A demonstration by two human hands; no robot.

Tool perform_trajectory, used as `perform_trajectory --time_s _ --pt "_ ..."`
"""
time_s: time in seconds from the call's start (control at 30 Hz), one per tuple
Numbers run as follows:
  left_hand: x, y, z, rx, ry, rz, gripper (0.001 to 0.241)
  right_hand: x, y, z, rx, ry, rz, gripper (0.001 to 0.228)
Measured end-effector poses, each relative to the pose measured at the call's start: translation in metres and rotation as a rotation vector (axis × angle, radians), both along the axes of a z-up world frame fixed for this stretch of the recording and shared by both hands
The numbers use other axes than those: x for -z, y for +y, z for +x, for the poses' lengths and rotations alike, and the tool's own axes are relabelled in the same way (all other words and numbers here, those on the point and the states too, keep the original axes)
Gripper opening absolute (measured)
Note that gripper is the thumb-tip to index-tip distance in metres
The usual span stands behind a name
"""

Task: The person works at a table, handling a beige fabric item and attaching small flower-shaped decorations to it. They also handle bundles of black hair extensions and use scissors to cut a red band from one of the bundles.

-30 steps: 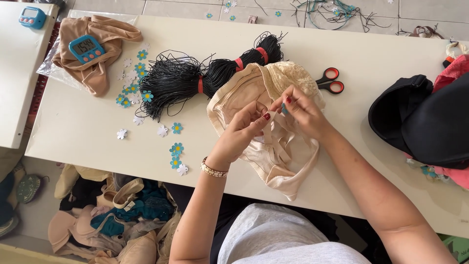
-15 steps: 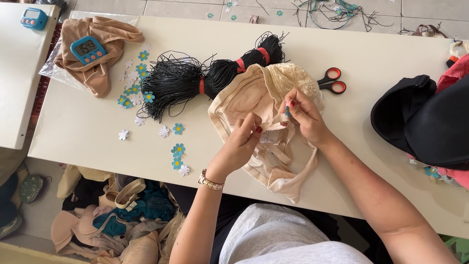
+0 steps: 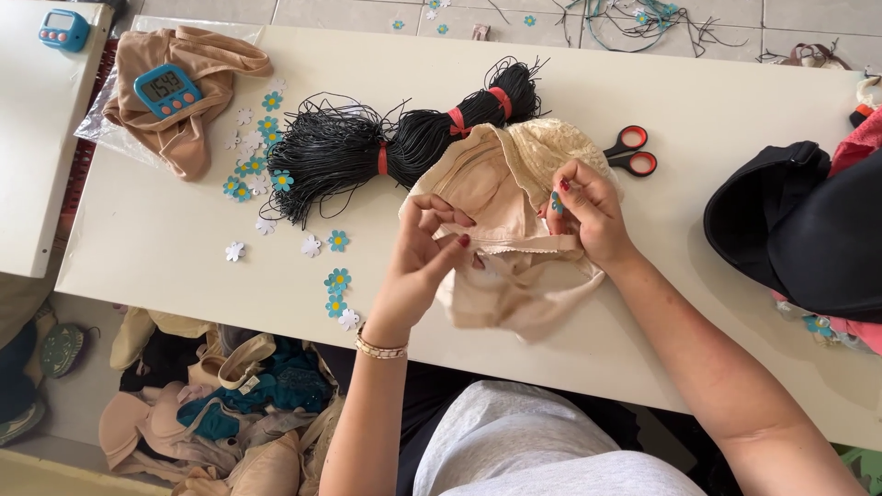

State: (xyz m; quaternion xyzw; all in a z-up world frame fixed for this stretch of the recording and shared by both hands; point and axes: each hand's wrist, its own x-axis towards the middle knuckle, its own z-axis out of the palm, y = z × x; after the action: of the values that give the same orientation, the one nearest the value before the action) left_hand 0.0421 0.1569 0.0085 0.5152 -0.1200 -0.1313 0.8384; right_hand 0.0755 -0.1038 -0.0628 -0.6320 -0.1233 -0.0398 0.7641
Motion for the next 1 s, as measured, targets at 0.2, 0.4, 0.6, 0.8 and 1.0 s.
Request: perform_trajectory --time_s 0.2,0.4,0.6,0.8,1.0 --pt "0.015 0.002 0.006 0.065 0.097 -0.154 0.040 -0.014 0.007 -0.003 0.022 0.067 -0.107 0.017" --pt "0.026 -0.016 0.018 0.030 0.001 -0.163 0.052 -0.019 0.014 0.000 0.126 -0.178 -0.120 0.011" --pt "0.020 -0.021 0.031 0.031 -0.015 -0.177 0.053 -0.024 0.008 -0.004 0.215 -0.099 -0.064 0.013" --pt "0.032 -0.007 0.023 0.149 0.104 -0.373 0.040 -0.047 0.000 0.001 0.449 -0.076 -0.094 0.007" --pt "0.015 -0.005 0.009 0.141 -0.061 -0.020 0.035 -0.027 -0.042 0.023 0.532 -0.103 -0.391 0.017"
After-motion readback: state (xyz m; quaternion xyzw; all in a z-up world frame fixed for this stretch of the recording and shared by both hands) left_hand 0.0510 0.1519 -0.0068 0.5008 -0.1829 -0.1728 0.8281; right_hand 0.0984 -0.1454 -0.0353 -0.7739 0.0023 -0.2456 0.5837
